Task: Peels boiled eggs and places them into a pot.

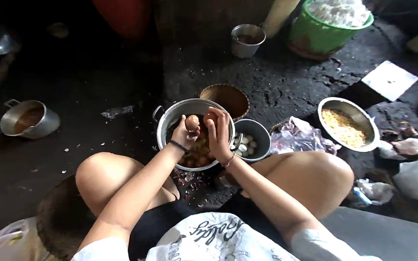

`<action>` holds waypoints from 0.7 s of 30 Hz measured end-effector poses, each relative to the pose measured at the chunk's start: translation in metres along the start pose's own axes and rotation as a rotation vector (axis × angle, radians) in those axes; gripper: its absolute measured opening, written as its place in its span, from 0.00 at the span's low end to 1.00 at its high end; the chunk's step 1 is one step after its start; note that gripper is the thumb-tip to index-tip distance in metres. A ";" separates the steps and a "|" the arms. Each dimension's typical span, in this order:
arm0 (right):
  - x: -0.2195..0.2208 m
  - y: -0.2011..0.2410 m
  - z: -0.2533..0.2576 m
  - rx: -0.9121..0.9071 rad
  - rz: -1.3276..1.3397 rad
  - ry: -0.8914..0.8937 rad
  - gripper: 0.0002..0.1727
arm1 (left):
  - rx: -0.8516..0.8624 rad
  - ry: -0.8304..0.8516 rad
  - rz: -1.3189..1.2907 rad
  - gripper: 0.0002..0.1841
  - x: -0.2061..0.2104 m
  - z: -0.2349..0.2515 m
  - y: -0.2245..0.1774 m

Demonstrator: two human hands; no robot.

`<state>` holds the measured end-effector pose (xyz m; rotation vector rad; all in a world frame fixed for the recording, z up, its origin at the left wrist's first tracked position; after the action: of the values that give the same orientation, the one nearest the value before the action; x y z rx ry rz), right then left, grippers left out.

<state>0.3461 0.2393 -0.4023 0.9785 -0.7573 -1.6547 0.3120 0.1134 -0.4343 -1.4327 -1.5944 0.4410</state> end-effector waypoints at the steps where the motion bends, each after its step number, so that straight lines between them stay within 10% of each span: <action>1: 0.003 -0.002 -0.002 0.015 -0.014 0.029 0.26 | 0.010 0.010 0.012 0.34 -0.001 0.000 0.003; 6: 0.009 -0.031 -0.002 0.338 -0.178 0.215 0.24 | -0.013 -0.180 0.145 0.36 -0.016 0.012 0.000; 11: 0.015 -0.086 -0.026 0.830 -0.551 0.764 0.23 | 0.008 -0.112 -0.037 0.22 -0.015 0.024 0.008; 21: -0.007 -0.049 0.010 0.260 0.204 0.462 0.41 | -0.090 0.026 0.137 0.32 0.004 0.008 0.011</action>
<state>0.3167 0.2593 -0.4375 1.3589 -0.7353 -1.1112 0.3127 0.1225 -0.4448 -1.6164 -1.5178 0.4328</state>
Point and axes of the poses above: each hand's wrist, its own z-axis towards the middle knuckle, its own x-axis out of the palm, y = z × x, the point moved 3 cm from there along z, towards the middle knuckle, and after that the axes turned 14 degrees about z, right-handed, at the moved point
